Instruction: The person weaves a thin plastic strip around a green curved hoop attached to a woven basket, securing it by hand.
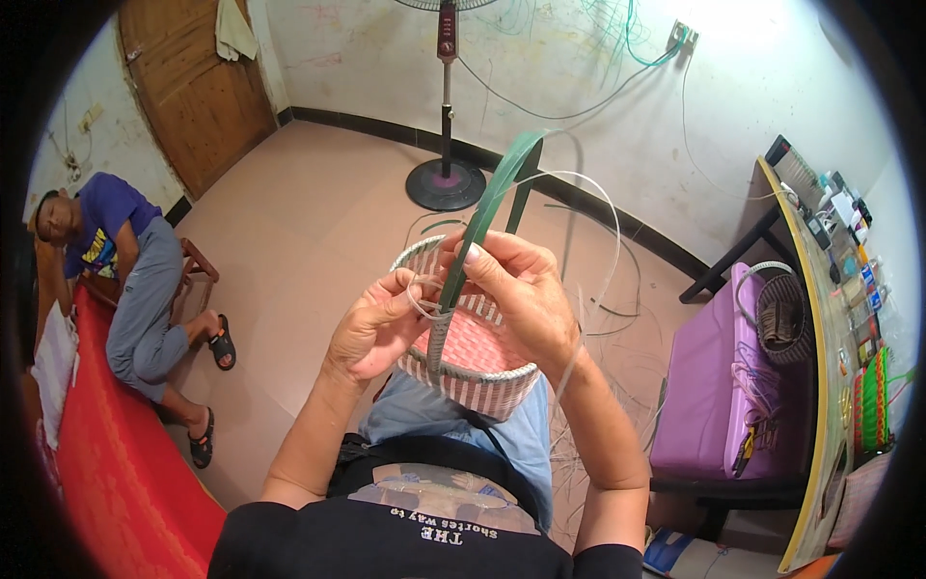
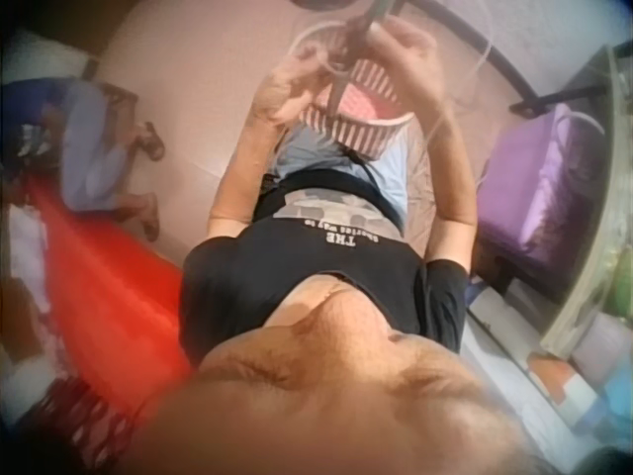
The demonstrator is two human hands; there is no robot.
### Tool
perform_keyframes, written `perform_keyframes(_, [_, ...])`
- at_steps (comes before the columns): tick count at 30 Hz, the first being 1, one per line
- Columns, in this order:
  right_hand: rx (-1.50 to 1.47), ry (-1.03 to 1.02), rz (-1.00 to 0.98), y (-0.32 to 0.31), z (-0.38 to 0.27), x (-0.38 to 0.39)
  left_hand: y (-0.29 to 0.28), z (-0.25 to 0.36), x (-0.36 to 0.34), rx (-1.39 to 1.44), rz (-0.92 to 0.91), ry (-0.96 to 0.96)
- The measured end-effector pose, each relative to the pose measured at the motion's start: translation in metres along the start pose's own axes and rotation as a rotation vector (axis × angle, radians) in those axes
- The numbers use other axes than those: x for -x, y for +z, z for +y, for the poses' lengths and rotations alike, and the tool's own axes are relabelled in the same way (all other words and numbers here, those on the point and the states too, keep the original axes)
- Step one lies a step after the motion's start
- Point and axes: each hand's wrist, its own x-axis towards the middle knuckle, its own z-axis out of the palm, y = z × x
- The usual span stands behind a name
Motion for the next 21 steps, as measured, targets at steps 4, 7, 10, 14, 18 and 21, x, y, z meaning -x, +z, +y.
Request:
perform_keyframes(4, [0.042, 0.031, -0.024, 0.000, -0.005, 0.002, -0.004, 0.019, -0.009, 0.008, -0.237, 0.033])
perform_keyframes(7, [0.063, 0.056, 0.054, 0.001, -0.007, 0.003, -0.012, 0.036, -0.017, 0.121, -0.113, 0.061])
perform_keyframes(10, [-0.008, 0.066, -0.002, -0.001, -0.007, 0.003, -0.036, 0.065, -0.018, 0.373, -0.143, -0.002])
perform_keyframes(14, [0.031, 0.019, 0.043, -0.010, -0.008, -0.002, -0.116, 0.136, 0.015, 0.460, 0.077, 0.229])
perform_keyframes(18, [0.017, 0.039, 0.042, -0.020, -0.010, -0.001, -0.243, 0.239, 0.092, 0.498, 0.540, 0.393])
perform_keyframes(21, [0.020, 0.052, 0.043, -0.025, -0.012, -0.001, -0.333, 0.299, 0.186, 0.455, 0.578, 0.426])
